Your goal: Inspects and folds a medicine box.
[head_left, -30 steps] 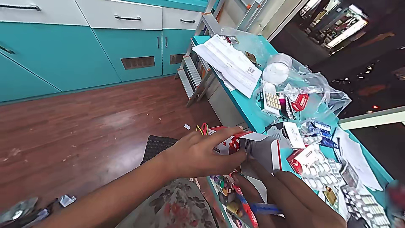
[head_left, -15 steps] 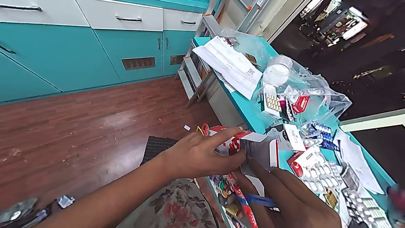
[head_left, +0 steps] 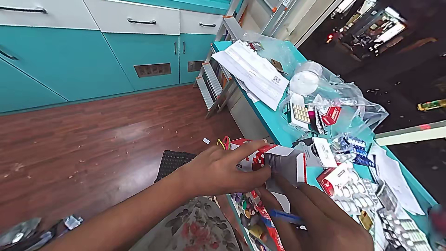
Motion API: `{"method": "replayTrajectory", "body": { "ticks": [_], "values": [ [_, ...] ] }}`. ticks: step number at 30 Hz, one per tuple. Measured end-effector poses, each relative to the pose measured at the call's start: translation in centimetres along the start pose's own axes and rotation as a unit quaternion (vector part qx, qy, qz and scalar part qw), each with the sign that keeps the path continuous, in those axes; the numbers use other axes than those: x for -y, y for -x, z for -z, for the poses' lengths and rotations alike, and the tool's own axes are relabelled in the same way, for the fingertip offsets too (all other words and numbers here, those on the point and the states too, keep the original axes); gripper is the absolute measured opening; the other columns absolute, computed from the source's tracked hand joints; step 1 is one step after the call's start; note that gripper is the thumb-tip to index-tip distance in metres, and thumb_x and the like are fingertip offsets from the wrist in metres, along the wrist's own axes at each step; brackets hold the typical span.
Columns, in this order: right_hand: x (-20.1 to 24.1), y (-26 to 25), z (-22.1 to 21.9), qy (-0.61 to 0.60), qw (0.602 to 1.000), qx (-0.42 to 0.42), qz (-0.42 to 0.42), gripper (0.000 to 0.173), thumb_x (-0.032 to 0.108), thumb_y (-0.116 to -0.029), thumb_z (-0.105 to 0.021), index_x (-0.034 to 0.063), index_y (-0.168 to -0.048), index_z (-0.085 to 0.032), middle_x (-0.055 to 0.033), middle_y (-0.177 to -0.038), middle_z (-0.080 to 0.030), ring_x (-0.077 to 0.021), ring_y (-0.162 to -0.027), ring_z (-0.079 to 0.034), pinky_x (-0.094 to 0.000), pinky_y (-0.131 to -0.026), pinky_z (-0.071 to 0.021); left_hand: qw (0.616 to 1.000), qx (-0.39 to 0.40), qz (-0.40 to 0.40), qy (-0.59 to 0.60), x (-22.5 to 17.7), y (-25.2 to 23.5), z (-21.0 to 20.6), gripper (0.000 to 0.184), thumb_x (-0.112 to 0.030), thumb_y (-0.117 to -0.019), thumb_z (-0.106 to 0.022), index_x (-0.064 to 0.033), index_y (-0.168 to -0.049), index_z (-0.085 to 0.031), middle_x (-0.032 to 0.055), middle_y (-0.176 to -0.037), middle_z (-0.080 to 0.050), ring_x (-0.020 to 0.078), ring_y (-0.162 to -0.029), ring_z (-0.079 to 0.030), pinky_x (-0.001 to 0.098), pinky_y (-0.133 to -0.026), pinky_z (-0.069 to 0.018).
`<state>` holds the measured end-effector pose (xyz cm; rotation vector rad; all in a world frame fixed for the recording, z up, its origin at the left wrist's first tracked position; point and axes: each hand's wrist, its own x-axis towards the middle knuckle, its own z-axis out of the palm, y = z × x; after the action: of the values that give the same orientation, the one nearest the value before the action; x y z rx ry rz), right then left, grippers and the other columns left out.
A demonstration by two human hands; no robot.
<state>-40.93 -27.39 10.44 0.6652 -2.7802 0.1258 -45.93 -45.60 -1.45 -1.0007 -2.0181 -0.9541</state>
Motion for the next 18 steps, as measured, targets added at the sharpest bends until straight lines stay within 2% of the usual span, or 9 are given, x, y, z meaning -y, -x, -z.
{"method": "replayTrajectory", "body": {
  "ticks": [18],
  "values": [
    [-0.01,-0.26,-0.14,-0.032,0.999,0.014,0.009,0.041,0.043,-0.0935,-0.07,0.0038,-0.1,-0.082,-0.005,-0.062,-0.059,-0.0149,-0.056,-0.052,-0.0253,-0.048,-0.0369,1.0,0.008,0.013,0.003,0.13,0.18,-0.1,0.02,-0.025,-0.1055,-0.055,-0.0156,-0.119,-0.067,0.0199,-0.134,-0.061,0.0146,-0.061,-0.057,0.025,-0.049,-0.0424]
  ]
}}
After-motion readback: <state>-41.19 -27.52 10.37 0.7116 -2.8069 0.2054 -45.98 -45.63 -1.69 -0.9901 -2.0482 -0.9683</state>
